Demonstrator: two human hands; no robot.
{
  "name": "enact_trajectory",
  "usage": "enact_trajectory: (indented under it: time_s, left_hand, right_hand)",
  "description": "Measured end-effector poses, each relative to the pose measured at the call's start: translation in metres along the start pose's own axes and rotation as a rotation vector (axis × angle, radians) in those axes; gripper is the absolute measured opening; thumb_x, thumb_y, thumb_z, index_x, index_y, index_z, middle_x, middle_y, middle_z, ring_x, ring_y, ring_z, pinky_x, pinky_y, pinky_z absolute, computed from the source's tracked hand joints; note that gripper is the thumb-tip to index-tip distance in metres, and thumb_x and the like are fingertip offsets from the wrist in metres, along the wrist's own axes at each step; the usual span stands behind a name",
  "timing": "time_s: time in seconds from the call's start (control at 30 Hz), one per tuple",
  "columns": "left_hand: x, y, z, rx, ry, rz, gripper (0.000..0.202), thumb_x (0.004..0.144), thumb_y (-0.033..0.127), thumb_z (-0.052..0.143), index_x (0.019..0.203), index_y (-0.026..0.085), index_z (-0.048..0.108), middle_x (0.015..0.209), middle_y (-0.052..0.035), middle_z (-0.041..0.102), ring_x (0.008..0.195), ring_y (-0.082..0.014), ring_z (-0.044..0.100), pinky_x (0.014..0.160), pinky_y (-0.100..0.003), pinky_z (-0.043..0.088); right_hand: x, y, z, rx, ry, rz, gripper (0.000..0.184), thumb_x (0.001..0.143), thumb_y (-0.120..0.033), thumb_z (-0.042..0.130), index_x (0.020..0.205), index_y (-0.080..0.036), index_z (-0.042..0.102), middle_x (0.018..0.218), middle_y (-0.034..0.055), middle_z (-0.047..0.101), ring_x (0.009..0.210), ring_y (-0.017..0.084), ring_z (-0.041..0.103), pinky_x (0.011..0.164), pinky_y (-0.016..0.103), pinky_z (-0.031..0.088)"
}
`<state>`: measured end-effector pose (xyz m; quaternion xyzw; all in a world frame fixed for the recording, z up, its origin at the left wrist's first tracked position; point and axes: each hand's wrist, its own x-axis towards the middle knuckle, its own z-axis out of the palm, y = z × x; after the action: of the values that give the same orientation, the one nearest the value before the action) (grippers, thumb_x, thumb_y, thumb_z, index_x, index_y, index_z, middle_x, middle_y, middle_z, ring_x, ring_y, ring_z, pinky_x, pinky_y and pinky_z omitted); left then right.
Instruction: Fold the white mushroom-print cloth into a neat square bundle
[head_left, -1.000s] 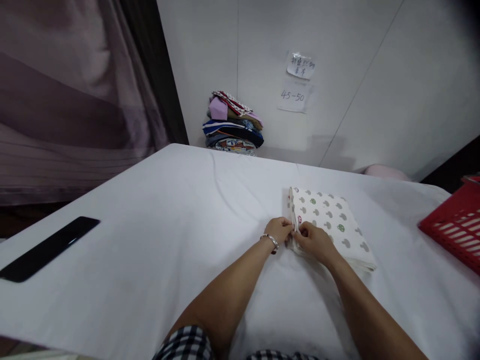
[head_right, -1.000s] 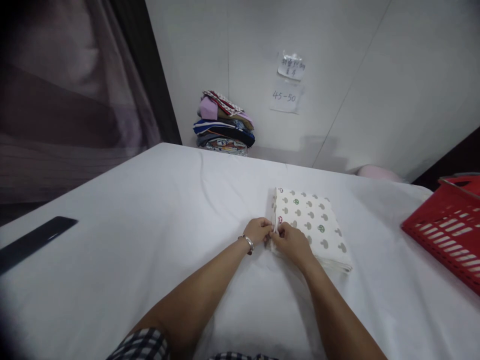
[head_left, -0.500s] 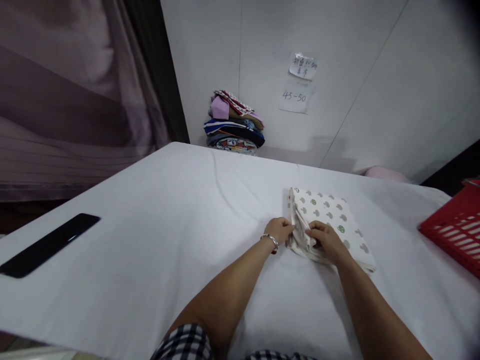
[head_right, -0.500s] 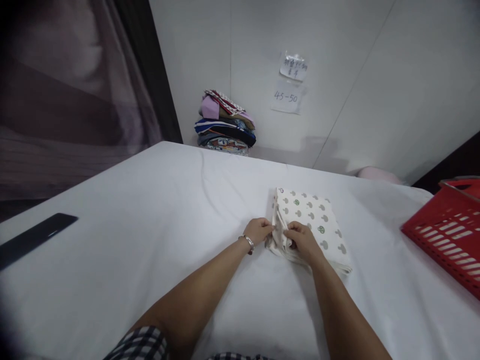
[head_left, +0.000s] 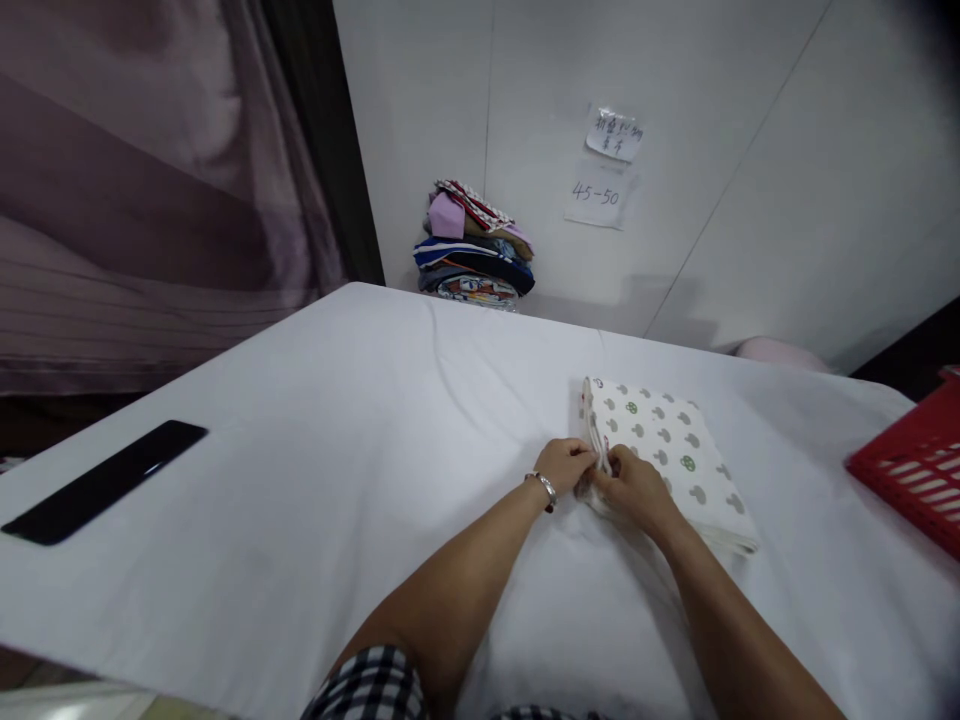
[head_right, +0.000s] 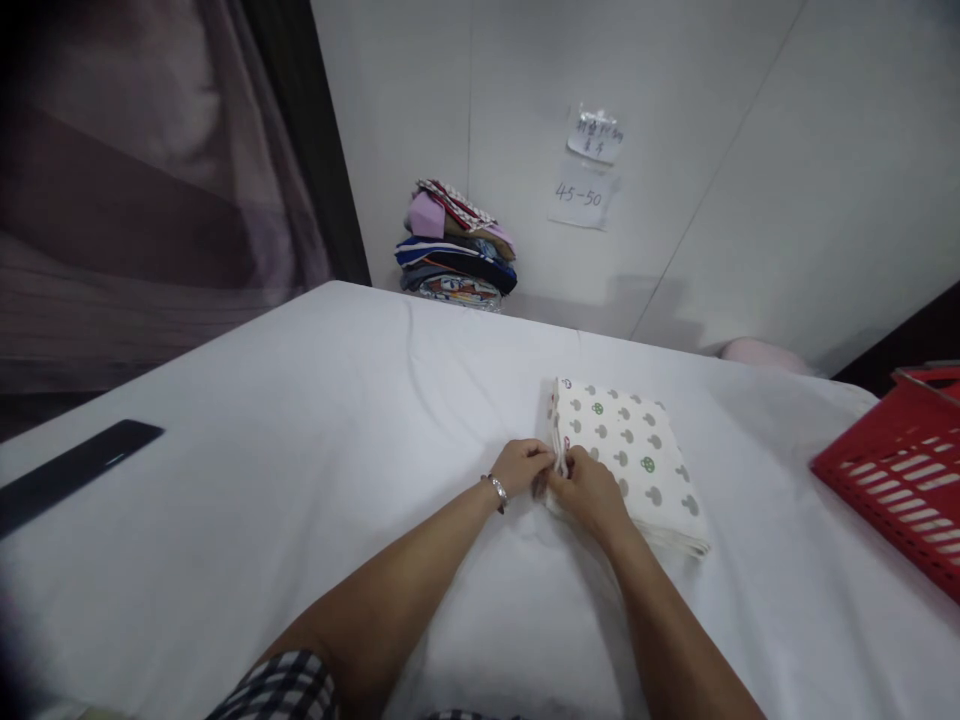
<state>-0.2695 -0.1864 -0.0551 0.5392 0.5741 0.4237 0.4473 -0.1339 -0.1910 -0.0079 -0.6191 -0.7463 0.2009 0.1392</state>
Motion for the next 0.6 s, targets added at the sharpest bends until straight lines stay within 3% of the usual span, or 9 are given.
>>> enact_trajectory:
  time_s: [0.1, 0.27, 0.37, 0.6]
  left_hand:
    - [-0.001, 0.000, 0.001, -0.006, 0.006, 0.013, 0.019, 0.072, 0.031, 0.054, 0.073, 0.016, 0.066, 0.066, 0.0022, 0.062, 0.063, -0.0092, 0.054, 0.061, -0.019, 0.042]
    - [0.000, -0.002, 0.001, 0.029, 0.007, -0.016, 0.023, 0.073, 0.036, 0.053, 0.075, 0.017, 0.066, 0.060, 0.0025, 0.060, 0.060, -0.0094, 0.054, 0.061, -0.020, 0.042]
    - [0.000, -0.003, 0.002, 0.018, 0.020, -0.025, 0.024, 0.074, 0.036, 0.053, 0.076, 0.017, 0.066, 0.058, 0.0025, 0.060, 0.058, -0.0093, 0.054, 0.060, -0.019, 0.041]
    - [0.001, -0.002, 0.002, 0.040, 0.001, -0.058, 0.032, 0.078, 0.041, 0.048, 0.079, 0.016, 0.067, 0.056, 0.0020, 0.059, 0.054, -0.0095, 0.053, 0.056, -0.020, 0.041]
  right_hand:
    - [0.002, 0.010, -0.002, 0.282, -0.041, -0.017, 0.021, 0.069, -0.041, 0.052, 0.068, -0.021, 0.047, 0.054, -0.0040, 0.047, 0.049, 0.011, 0.042, 0.046, 0.023, 0.028]
    - [0.003, 0.022, -0.009, 0.772, -0.176, 0.123, 0.025, 0.066, -0.041, 0.057, 0.071, -0.021, 0.042, 0.049, -0.0085, 0.038, 0.039, 0.007, 0.034, 0.038, 0.020, 0.026]
    - [0.002, 0.019, -0.006, 0.741, -0.160, 0.110, 0.024, 0.066, -0.039, 0.057, 0.071, -0.021, 0.043, 0.049, -0.0084, 0.038, 0.040, 0.007, 0.034, 0.038, 0.020, 0.026]
    - [0.000, 0.010, 0.002, 0.327, -0.019, -0.071, 0.014, 0.070, -0.033, 0.049, 0.065, -0.021, 0.044, 0.053, -0.0060, 0.043, 0.049, 0.010, 0.040, 0.047, 0.022, 0.031]
